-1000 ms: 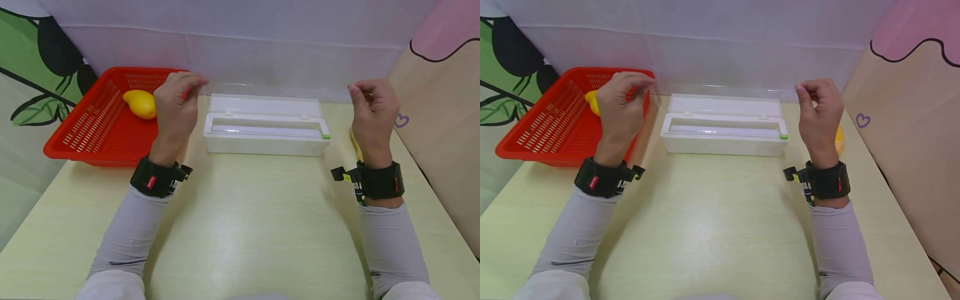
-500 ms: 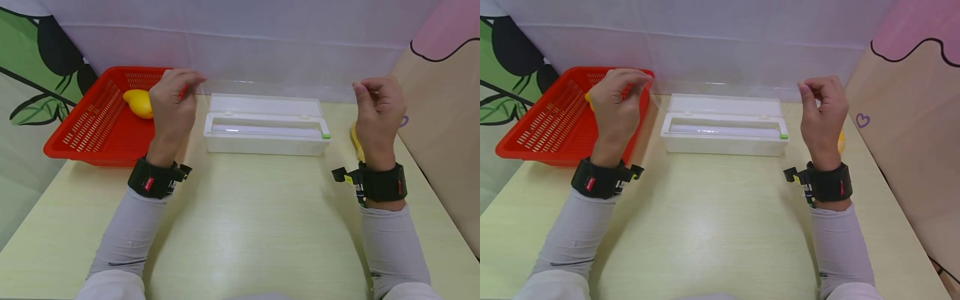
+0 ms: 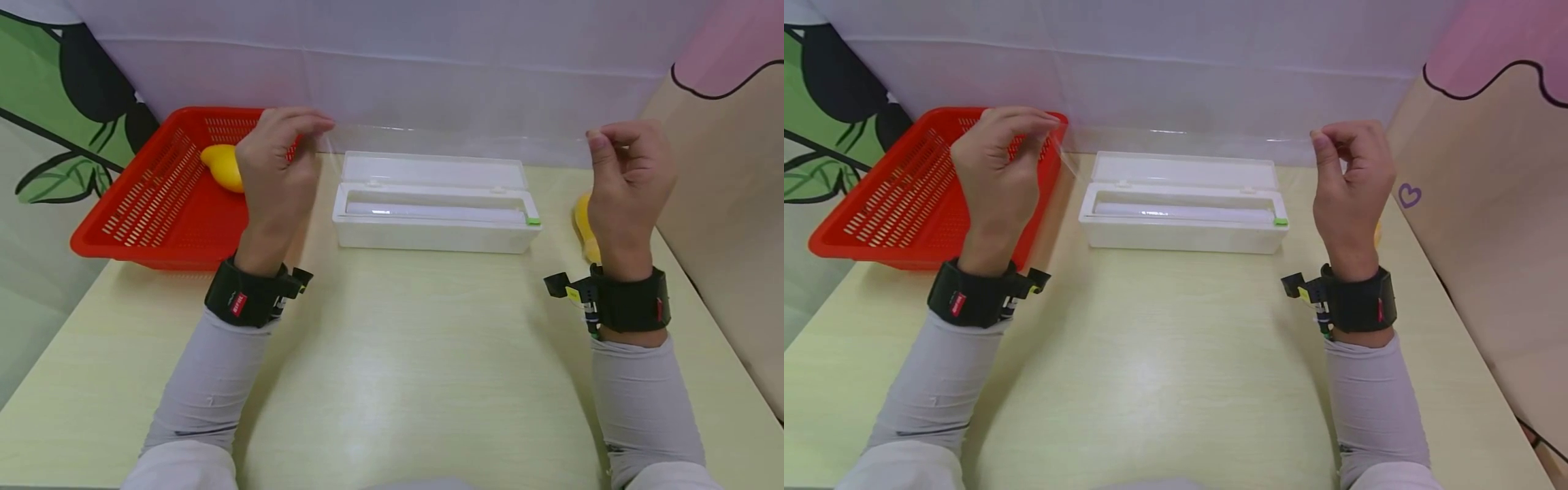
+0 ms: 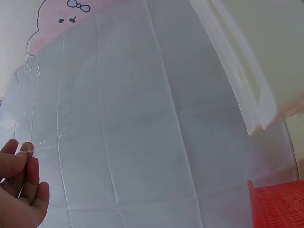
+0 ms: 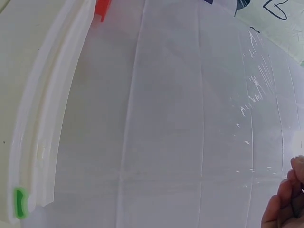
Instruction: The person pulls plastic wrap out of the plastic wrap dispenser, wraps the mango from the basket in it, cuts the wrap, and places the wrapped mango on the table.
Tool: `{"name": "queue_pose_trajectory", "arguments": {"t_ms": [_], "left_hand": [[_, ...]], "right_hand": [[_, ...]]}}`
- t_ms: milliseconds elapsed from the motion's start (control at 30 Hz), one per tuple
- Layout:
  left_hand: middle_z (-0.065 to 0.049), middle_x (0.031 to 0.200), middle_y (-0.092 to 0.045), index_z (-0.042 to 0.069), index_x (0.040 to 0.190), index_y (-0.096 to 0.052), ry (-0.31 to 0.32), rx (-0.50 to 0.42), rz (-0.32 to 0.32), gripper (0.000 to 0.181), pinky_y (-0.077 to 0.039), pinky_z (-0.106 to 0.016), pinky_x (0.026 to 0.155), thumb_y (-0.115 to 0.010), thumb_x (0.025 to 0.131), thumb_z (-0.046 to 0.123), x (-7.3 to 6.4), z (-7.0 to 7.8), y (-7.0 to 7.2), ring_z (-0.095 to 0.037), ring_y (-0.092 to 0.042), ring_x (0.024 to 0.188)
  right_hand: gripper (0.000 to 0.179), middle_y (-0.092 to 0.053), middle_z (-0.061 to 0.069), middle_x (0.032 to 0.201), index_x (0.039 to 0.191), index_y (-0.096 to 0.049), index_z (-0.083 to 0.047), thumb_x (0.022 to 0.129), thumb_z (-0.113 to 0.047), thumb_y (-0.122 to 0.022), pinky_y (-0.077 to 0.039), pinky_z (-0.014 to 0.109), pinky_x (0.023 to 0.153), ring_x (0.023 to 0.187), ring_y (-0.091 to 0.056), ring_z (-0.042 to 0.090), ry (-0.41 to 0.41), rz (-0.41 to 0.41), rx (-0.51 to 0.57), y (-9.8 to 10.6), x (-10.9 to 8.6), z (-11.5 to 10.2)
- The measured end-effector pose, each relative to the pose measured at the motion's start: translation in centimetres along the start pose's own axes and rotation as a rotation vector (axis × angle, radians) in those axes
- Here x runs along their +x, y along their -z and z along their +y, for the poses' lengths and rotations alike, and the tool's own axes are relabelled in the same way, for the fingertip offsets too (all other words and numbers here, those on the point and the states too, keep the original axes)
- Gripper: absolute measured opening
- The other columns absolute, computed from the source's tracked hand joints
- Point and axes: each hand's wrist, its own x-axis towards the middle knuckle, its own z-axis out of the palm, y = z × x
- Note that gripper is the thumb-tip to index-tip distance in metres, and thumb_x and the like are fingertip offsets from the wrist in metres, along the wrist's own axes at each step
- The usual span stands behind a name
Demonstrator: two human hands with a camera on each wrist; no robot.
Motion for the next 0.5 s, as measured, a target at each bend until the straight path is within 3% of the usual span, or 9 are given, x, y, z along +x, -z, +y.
{"name": "queue_pose_trajectory", "arguments": {"t_ms": [500], "left_hand": [[-0.016, 0.095, -0.074, -0.006, 0.092, -0.076, -0.055, -0.016, 0.045, 0.014, -0.049, -0.022, 0.083, -0.063, 0.093, -0.002, 0.03, 0.65, 0.27, -0.028, -0.064, 0.092]], "right_hand": [[0.011, -0.059, -0.011, 0.083, 0.088, -0.066, 0.015, 0.090, 0.004, -0.068, -0.040, 0.020, 0.068, 0.078, -0.051, 0.011, 0.003, 0.052, 0.070, 0.13, 0.21, -0.35]]}}
